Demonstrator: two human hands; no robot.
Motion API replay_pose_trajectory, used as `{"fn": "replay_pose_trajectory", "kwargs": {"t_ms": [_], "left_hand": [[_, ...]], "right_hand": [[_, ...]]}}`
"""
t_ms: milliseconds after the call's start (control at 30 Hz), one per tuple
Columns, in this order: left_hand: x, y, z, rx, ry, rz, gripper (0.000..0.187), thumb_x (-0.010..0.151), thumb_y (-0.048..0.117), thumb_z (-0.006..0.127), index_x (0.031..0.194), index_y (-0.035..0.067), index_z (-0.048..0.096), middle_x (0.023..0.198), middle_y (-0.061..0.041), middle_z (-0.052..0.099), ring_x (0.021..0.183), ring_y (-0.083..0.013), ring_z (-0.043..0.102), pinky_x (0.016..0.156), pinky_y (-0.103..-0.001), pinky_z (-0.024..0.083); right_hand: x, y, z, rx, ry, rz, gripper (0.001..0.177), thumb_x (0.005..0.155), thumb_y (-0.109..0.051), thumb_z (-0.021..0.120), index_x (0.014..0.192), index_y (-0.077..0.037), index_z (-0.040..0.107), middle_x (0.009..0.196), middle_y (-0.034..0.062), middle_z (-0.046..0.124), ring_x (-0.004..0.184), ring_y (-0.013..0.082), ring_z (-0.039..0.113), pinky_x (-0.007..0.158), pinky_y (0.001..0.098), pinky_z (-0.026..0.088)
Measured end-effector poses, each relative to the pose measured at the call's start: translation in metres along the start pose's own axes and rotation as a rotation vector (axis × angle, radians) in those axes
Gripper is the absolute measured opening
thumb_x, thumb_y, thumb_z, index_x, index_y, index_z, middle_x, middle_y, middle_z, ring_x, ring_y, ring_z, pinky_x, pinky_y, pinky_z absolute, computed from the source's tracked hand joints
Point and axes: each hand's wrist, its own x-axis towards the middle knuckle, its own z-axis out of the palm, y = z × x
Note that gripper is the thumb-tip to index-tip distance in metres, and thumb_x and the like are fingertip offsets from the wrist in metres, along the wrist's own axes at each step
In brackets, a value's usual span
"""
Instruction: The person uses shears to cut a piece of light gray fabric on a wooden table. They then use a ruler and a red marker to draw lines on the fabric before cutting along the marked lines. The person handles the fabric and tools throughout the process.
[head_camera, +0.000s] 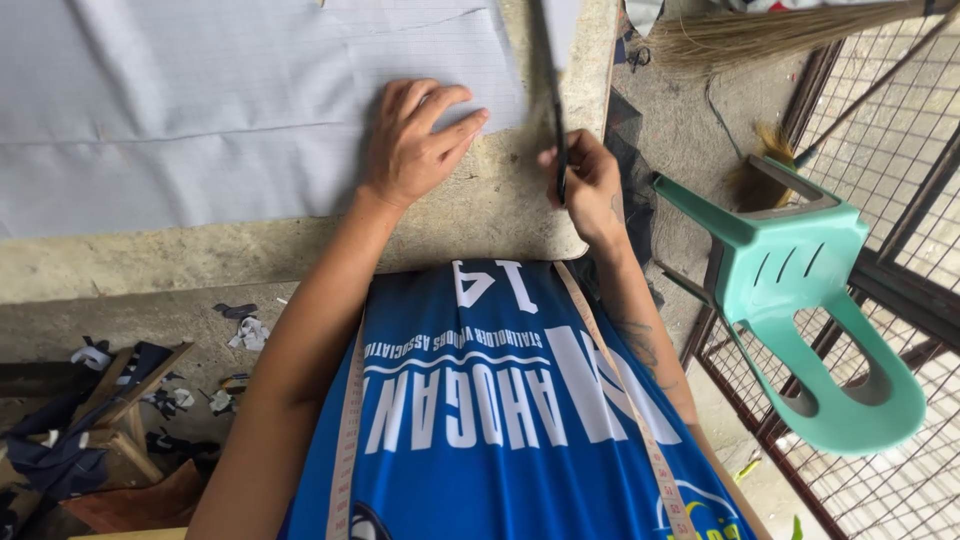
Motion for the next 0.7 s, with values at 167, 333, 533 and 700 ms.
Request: {"fn": "replay_pose_trajectory", "kwargs": {"t_ms": [167, 333, 533, 700], "left_hand": [[0.002, 0.009, -0.025, -0.102, -0.059, -0.053, 0.025, 0.100, 0.010, 0.088, 0.123, 0.017, 0.081, 0.122, -0.006, 0.071, 0.106, -0.0272, 0.064, 0.089, -0.044, 0.052], [-0.027, 0.005, -0.081, -0.170, -0.103, -0.283, 0.036, 0.096, 0.007, 0.090, 0.130, 0.011, 0.079, 0.123, -0.006, 0.072, 0.109, -0.0255, 0.063, 0.090, -0.041, 0.055], [-0.112, -0.052, -0.156, 0.115, -0.004, -0.588, 0.018, 0.095, 0.004, 0.085, 0.113, 0.006, 0.081, 0.108, -0.007, 0.073, 0.100, -0.0284, 0.065, 0.077, -0.040, 0.057], [-0.134, -0.101, -0.159, 0.448, -0.001, -0.461, 0.036, 0.090, 0.003, 0.088, 0.124, 0.011, 0.079, 0.122, -0.004, 0.065, 0.104, -0.0265, 0.060, 0.078, -0.043, 0.054]], "right_hand": [[0.014, 0.025, -0.025, 0.136, 0.165, -0.085, 0.014, 0.099, -0.003, 0.062, 0.100, -0.016, 0.062, 0.084, -0.0017, 0.063, 0.053, 0.0053, 0.045, 0.042, 0.0246, 0.035], [-0.021, -0.001, -0.051, -0.006, 0.207, -0.138, 0.019, 0.105, -0.012, 0.066, 0.091, -0.017, 0.054, 0.071, -0.0052, 0.042, 0.052, 0.0081, 0.043, 0.044, 0.0245, 0.034], [-0.058, 0.000, -0.048, 0.033, 0.317, -0.079, 0.019, 0.108, -0.008, 0.066, 0.092, -0.012, 0.056, 0.077, -0.0013, 0.048, 0.062, 0.0081, 0.041, 0.049, 0.0232, 0.031], [-0.081, 0.000, -0.022, 0.151, 0.412, -0.040, 0.014, 0.100, 0.001, 0.060, 0.101, -0.013, 0.058, 0.089, -0.0042, 0.063, 0.067, 0.0063, 0.054, 0.047, 0.0221, 0.036]]}}
